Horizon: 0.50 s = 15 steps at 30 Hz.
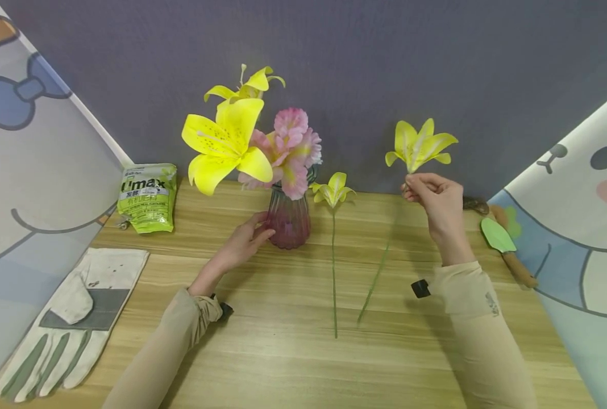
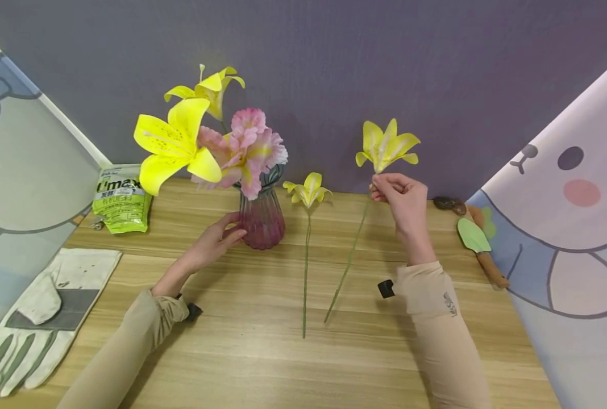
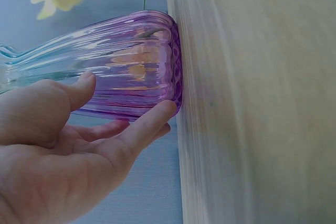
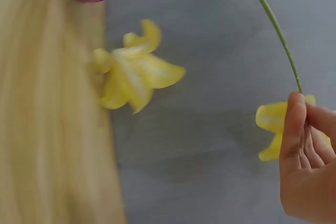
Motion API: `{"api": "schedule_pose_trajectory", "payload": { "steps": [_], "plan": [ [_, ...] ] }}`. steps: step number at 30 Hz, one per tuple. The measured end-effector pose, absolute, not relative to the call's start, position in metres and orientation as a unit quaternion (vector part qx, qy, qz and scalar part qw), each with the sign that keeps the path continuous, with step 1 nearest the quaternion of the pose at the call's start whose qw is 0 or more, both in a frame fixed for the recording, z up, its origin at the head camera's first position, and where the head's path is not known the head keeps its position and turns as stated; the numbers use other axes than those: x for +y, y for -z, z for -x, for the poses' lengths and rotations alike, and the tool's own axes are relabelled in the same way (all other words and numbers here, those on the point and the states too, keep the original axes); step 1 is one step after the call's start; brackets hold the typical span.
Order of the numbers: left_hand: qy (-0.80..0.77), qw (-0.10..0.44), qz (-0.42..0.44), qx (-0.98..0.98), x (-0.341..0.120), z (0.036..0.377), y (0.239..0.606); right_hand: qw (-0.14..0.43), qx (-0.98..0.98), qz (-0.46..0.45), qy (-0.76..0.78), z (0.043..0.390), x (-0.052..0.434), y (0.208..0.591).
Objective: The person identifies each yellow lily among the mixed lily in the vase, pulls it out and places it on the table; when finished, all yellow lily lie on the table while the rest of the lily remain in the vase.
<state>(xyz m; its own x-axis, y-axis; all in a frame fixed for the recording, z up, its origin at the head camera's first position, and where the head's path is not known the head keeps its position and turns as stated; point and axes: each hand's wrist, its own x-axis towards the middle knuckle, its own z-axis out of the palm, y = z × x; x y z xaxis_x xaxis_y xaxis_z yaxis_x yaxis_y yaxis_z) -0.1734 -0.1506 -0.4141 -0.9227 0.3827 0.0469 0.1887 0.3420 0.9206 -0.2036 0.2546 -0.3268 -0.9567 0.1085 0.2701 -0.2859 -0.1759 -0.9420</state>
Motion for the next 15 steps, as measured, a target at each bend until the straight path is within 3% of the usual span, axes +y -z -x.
{"api": "schedule_pose_trajectory", "payload": {
  "steps": [8,15],
  "plan": [
    [-0.541,0.086,-0.175,0.818,-0.150,0.174,0.414,0.014,-0.724,-0.062,-0.686,0.215,0.256,0.351],
    [-0.540,0.087,-0.178,0.818,-0.152,0.174,0.417,-0.032,-0.788,-0.065,-0.611,0.228,0.256,0.372]
  ]
}}
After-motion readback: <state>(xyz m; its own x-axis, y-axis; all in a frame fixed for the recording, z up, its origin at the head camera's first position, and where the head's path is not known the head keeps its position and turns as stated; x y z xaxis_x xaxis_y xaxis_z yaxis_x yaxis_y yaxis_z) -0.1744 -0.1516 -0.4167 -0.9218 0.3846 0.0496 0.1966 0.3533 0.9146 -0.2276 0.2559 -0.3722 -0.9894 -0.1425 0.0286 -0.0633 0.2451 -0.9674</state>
